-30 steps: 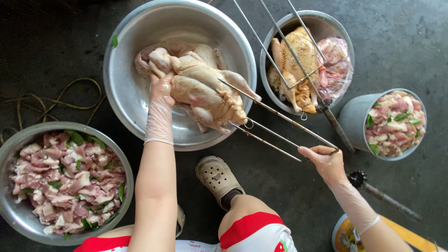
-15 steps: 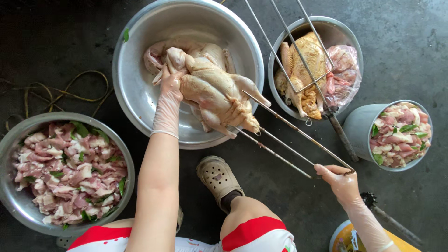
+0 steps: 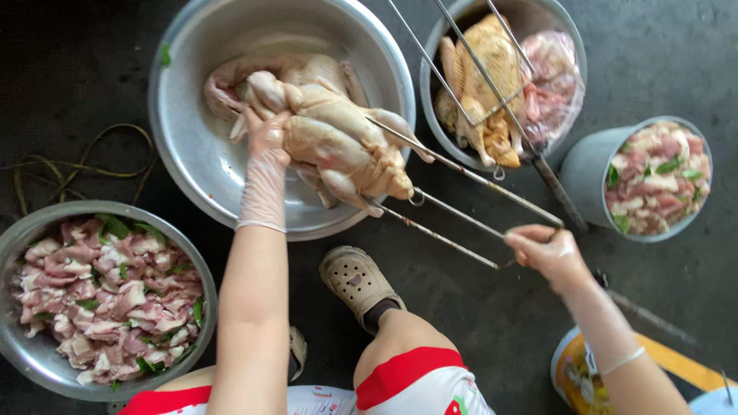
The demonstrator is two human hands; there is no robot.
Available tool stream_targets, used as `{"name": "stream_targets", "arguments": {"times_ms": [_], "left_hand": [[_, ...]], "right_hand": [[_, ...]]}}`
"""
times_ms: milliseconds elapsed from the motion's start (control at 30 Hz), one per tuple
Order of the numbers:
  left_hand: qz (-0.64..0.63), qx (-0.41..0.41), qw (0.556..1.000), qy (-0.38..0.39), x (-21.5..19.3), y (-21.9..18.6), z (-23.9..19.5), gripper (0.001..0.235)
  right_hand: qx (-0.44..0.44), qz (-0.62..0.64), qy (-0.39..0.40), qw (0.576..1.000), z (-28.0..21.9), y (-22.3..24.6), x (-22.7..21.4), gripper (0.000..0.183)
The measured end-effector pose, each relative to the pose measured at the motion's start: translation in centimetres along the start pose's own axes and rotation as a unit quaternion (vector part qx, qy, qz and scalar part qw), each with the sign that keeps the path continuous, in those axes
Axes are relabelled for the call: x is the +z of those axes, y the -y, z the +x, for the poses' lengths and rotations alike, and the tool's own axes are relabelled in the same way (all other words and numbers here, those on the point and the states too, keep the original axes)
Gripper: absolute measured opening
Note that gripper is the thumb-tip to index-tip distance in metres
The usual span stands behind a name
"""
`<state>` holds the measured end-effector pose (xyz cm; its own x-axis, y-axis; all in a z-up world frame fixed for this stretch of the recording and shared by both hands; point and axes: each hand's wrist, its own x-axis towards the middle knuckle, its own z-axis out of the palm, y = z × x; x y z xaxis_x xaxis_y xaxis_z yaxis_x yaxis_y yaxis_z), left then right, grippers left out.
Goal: The person places a raw whole duck onto a rotisserie skewer by hand, then dips the skewered duck into a bucket of liquid.
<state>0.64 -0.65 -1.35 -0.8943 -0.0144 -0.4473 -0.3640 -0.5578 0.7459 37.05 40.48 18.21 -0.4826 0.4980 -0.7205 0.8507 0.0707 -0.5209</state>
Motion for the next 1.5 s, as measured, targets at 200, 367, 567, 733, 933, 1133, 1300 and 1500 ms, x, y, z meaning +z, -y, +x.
{"name": "stream_targets", "arguments": {"times_ms": [200, 367, 567, 733, 933, 1133, 1300, 1500], "left_hand": [[0.130, -0.026, 0.990, -0.040, 2.3, -2.7, -0.1, 0.106], [0.152, 0.015, 0.987, -0.041, 2.4, -2.7, 2.8, 0.105], [0.192, 0.076, 0.977, -0.049, 0.8, -2.1, 6.0, 0.105], [0.203, 0.047, 0.977, -0.043, 0.2, -3.5, 7.6, 0.102], [0.179, 0.105, 0.978, 0.020, -3.2, -5.6, 12.0, 0.096], [0.231, 0.054, 0.971, -0.036, -2.1, -8.0, 10.2, 0.095], [0.457, -0.014, 0.887, -0.064, -2.2, -11.2, 7.2, 0.075], [-0.072, -0.110, 0.989, -0.069, -12.2, -4.7, 6.4, 0.063]], "right_hand": [[-0.087, 0.106, 0.017, 0.990, 0.3, -0.3, -1.0, 0.021], [-0.203, 0.045, -0.032, 0.978, 2.1, -1.7, 2.1, 0.026], [-0.175, 0.021, -0.022, 0.984, 1.9, -0.1, 7.2, 0.053], [-0.181, 0.057, -0.016, 0.982, 2.7, 4.7, 12.2, 0.052], [-0.155, 0.060, 0.011, 0.986, 5.1, 8.6, 16.6, 0.054], [-0.162, 0.040, 0.029, 0.985, 6.9, 11.6, 19.2, 0.058], [-0.130, -0.008, 0.042, 0.991, 8.0, 12.5, 18.9, 0.056], [-0.167, 0.021, 0.044, 0.985, 8.3, 11.3, 19.5, 0.057]]}}
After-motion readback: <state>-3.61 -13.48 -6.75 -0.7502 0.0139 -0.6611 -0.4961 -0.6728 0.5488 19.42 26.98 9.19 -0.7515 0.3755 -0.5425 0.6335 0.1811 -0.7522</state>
